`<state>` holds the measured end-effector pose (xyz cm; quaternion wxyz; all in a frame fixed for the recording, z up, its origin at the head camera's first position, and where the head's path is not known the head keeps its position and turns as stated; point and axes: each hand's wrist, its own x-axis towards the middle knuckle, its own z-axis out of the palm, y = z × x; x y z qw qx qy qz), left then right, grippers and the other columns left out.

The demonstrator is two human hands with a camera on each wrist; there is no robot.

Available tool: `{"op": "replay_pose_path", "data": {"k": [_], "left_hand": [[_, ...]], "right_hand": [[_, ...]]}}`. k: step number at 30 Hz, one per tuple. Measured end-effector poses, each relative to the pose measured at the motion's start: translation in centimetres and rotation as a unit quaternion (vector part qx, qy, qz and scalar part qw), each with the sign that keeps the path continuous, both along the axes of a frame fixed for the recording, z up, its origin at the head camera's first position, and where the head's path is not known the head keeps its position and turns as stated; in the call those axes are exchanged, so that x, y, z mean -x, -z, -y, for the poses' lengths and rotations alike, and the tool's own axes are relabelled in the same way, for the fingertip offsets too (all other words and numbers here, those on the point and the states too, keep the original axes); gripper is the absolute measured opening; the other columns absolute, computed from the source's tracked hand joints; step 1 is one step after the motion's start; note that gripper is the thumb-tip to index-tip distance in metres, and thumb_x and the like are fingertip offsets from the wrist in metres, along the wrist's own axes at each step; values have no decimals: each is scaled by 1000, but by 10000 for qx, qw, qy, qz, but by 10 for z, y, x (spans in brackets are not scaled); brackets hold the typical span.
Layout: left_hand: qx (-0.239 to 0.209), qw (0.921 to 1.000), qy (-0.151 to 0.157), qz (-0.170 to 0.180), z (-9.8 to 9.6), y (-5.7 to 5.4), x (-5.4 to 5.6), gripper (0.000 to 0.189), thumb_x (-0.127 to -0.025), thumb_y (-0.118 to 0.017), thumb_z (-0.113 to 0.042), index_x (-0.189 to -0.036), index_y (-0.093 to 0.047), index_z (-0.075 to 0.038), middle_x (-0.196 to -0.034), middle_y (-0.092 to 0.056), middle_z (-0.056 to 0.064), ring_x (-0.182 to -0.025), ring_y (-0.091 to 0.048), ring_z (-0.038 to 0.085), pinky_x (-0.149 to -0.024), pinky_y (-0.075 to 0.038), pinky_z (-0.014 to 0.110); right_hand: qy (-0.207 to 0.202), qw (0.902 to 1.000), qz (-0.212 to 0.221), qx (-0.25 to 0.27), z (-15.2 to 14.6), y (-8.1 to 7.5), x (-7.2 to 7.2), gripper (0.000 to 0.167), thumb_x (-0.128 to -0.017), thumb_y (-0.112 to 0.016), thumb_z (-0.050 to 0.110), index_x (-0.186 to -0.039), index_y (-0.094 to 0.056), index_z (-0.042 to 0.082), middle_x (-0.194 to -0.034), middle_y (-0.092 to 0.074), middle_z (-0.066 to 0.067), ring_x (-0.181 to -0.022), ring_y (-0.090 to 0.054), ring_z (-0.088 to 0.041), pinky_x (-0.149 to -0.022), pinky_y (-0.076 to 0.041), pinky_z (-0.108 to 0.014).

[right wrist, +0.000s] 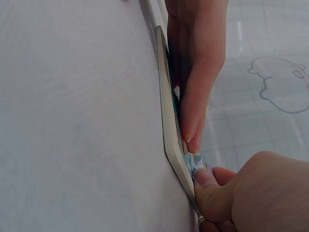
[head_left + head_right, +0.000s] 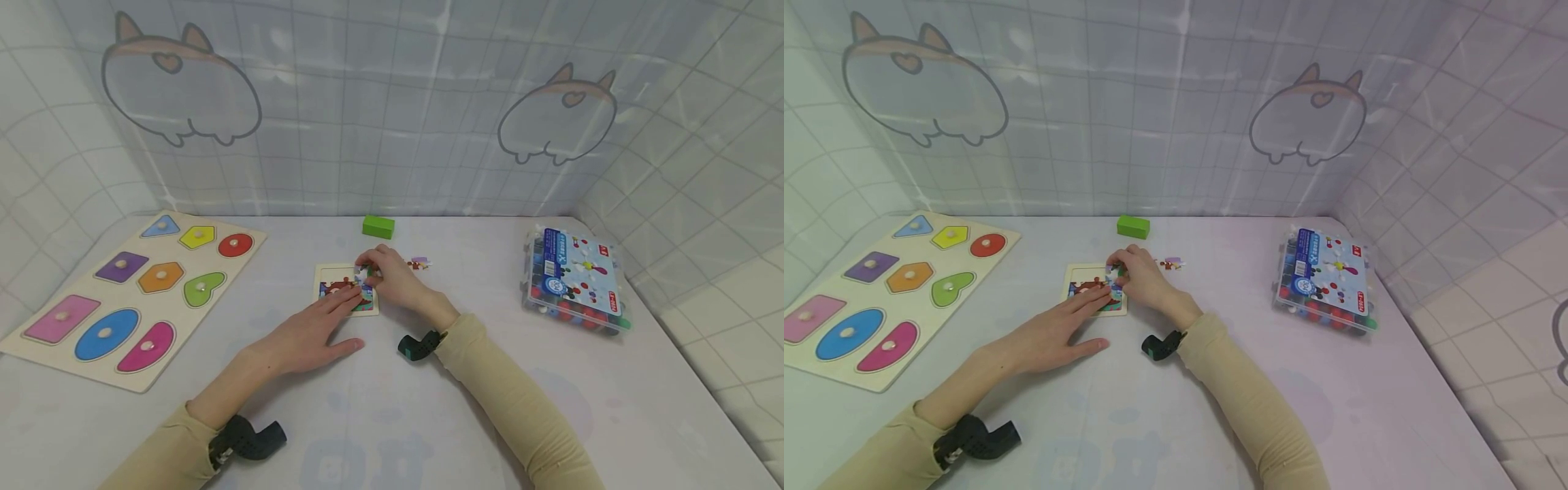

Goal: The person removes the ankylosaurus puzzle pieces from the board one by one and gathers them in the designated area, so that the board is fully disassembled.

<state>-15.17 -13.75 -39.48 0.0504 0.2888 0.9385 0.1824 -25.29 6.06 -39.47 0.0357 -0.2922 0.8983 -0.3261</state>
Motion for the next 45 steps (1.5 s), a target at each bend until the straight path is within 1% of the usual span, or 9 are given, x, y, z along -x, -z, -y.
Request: {"op": "replay_pose_path", "data": {"k": [8,14,20,25,29,32,38,42,45], "left_hand": [[31,10000,2,-4,0,-1,1,81,-96,-58,-56,-157,-32,-9,-164,-27,6,-151,-27,27,-119,-32,48],[62,10000,-12,35,-1,-1,1,81,-96,-57,-56,-157,-32,-10,-165,-26,6,-152,-26,27,-119,-31,49],[53,10000,-21,50,-1,-2,1,80,-96,-58,-55,-157,-32,-10,-165,-26,6,-152,-26,27,-119,-31,49],[46,10000,-17,48,-1,-1,2,80,-96,-57,-56,-157,-32,-10,-165,-25,6,-152,-25,27,-119,-31,49],[31,10000,-3,16,-1,-1,2,81,-96,-57,-55,-157,-32,-9,-165,-25,6,-152,-25,27,-120,-30,49],[11,10000,-2,-2,-1,-1,2,80,-96,-58,-55,-157,-32,-9,-165,-26,7,-152,-25,27,-120,-31,48],[10,10000,-8,65,0,0,1,80,-96,-58,-56,-157,-33,-9,-165,-26,6,-152,-25,27,-119,-31,49],[28,10000,-7,60,0,2,0,80,-96,-57,-56,-157,-33,-9,-165,-26,5,-151,-26,28,-119,-32,49],[30,10000,-33,61,0,2,0,80,-96,-57,-55,-157,-32,-10,-165,-26,5,-151,-27,28,-119,-32,49]], "right_hand": [[76,9999,-58,101,-1,0,3,32,-91,-68,-1,-122,-66,8,-108,-58,-6,-96,-58,-18,-87,-51,-30],[123,9998,-103,68,-1,-1,4,32,-91,-70,1,-122,-68,9,-104,-59,-5,-91,-57,-16,-81,-49,-27],[124,9999,-85,57,-2,-4,4,32,-91,-71,2,-122,-69,8,-103,-60,-6,-90,-58,-17,-81,-49,-27],[86,9999,19,102,-2,-3,5,34,-92,-69,0,-124,-67,8,-107,-64,-6,-92,-59,-17,-82,-50,-26],[60,9997,102,191,-4,-4,5,34,-93,-68,0,-125,-67,8,-109,-66,-5,-92,-59,-16,-82,-51,-25],[78,9992,154,368,-6,-6,5,33,-93,-67,-1,-125,-68,8,-113,-67,-6,-93,-60,-17,-83,-51,-25],[368,9936,375,997,-17,-16,7,34,-92,-67,-2,-125,-69,6,-124,-68,-8,-99,-65,-20,-87,-54,-27],[670,9885,669,1183,-29,-21,7,33,-93,-66,0,-126,-68,6,-121,-68,-9,-96,-68,-22,-79,-56,-27],[940,9828,846,1343,-41,-23,7,33,-95,-63,1,-127,-68,6,-117,-68,-10,-92,-67,-23,-74,-53,-27]]}}
